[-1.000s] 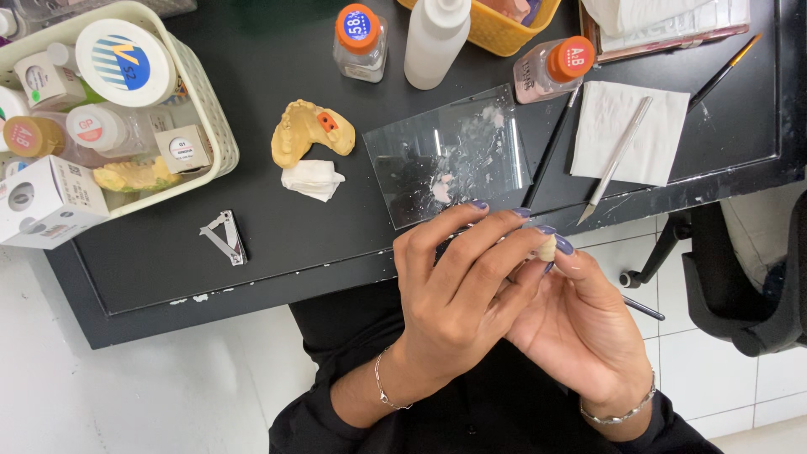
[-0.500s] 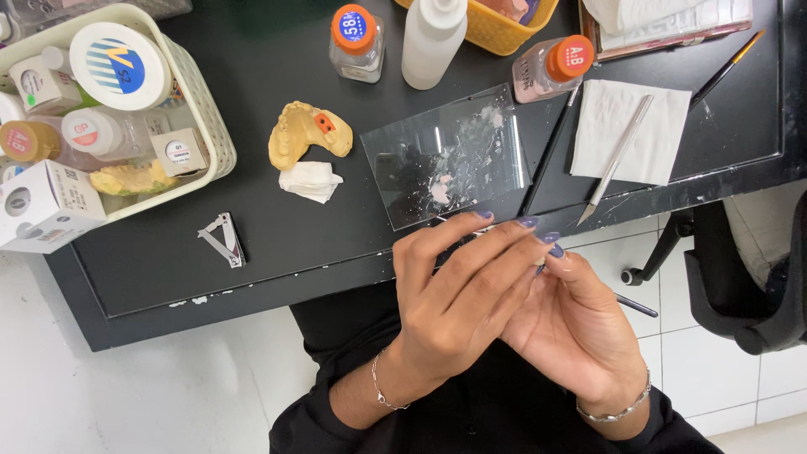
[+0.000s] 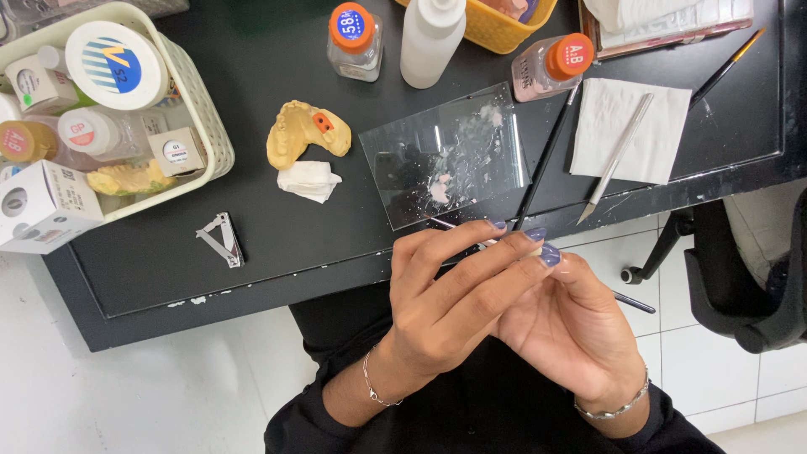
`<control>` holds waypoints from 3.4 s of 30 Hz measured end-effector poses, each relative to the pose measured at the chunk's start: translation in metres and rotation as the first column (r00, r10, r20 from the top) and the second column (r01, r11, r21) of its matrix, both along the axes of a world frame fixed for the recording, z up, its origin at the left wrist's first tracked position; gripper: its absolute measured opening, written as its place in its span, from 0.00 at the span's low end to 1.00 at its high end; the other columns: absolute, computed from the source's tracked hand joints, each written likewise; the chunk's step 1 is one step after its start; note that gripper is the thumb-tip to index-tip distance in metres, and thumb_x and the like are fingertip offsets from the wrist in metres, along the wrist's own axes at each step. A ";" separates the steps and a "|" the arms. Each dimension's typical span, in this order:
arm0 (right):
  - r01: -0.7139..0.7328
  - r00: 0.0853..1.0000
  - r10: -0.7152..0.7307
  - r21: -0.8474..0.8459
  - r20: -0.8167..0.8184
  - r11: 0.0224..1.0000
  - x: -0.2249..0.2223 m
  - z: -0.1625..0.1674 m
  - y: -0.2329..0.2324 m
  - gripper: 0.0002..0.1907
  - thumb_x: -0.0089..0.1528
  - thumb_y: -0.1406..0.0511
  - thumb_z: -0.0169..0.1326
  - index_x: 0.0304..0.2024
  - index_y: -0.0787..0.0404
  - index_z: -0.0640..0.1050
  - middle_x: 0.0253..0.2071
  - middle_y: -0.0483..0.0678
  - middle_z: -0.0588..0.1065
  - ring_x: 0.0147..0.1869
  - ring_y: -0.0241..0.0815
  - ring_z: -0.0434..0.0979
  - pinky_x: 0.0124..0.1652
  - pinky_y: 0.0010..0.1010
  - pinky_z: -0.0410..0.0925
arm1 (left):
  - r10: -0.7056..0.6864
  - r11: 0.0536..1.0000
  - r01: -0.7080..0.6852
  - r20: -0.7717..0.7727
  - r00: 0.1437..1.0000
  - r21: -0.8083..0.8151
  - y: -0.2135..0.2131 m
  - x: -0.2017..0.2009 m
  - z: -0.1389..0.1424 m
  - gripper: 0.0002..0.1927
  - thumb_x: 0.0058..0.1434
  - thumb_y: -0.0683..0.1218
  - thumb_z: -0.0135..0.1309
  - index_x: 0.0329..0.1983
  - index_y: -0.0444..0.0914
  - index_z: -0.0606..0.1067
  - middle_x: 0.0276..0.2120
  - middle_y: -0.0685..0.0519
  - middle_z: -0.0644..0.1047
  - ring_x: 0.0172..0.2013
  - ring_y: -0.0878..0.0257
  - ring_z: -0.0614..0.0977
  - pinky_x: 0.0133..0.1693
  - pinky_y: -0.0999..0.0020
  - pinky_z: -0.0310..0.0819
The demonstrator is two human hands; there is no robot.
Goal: The person holds a dental ceramic bridge in one hand and uses a fine brush to apply and shape porcelain paste on the crowns, dipping the brush and adding material over the teeth. They rotate the prosthesis to work on different surfaces and set it down on the glass work plate near a plaster dental model.
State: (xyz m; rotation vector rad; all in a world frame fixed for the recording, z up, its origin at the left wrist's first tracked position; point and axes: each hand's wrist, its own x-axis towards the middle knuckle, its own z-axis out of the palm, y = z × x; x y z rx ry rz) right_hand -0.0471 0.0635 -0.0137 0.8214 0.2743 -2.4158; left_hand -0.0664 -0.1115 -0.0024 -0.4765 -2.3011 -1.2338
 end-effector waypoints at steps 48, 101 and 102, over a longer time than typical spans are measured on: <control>0.930 0.235 0.649 0.361 -0.724 0.066 -0.101 -0.100 -0.022 0.14 0.73 0.57 0.48 0.39 0.61 0.72 0.32 0.53 0.72 0.39 0.45 0.72 0.43 0.34 0.69 | -0.449 0.852 0.480 0.177 0.876 -0.210 -0.079 -0.149 -0.057 0.22 0.56 0.35 0.60 0.54 0.36 0.71 0.40 0.55 0.74 0.44 0.58 0.75 0.50 0.64 0.74; 0.986 0.122 0.725 0.168 -0.677 -0.009 -0.137 -0.105 -0.044 0.23 0.74 0.52 0.41 0.31 0.60 0.68 0.24 0.47 0.72 0.29 0.43 0.71 0.38 0.37 0.71 | -0.573 0.804 0.593 0.206 0.793 -0.045 -0.101 -0.167 -0.068 0.23 0.55 0.37 0.61 0.54 0.37 0.72 0.40 0.55 0.76 0.43 0.59 0.76 0.48 0.63 0.75; 0.980 0.140 0.742 0.196 -0.656 -0.012 -0.136 -0.105 -0.043 0.23 0.74 0.52 0.41 0.31 0.61 0.68 0.24 0.47 0.72 0.29 0.43 0.71 0.38 0.37 0.71 | -0.576 0.801 0.597 0.209 0.790 -0.051 -0.101 -0.167 -0.068 0.23 0.55 0.37 0.61 0.54 0.37 0.72 0.40 0.55 0.76 0.43 0.59 0.76 0.48 0.63 0.75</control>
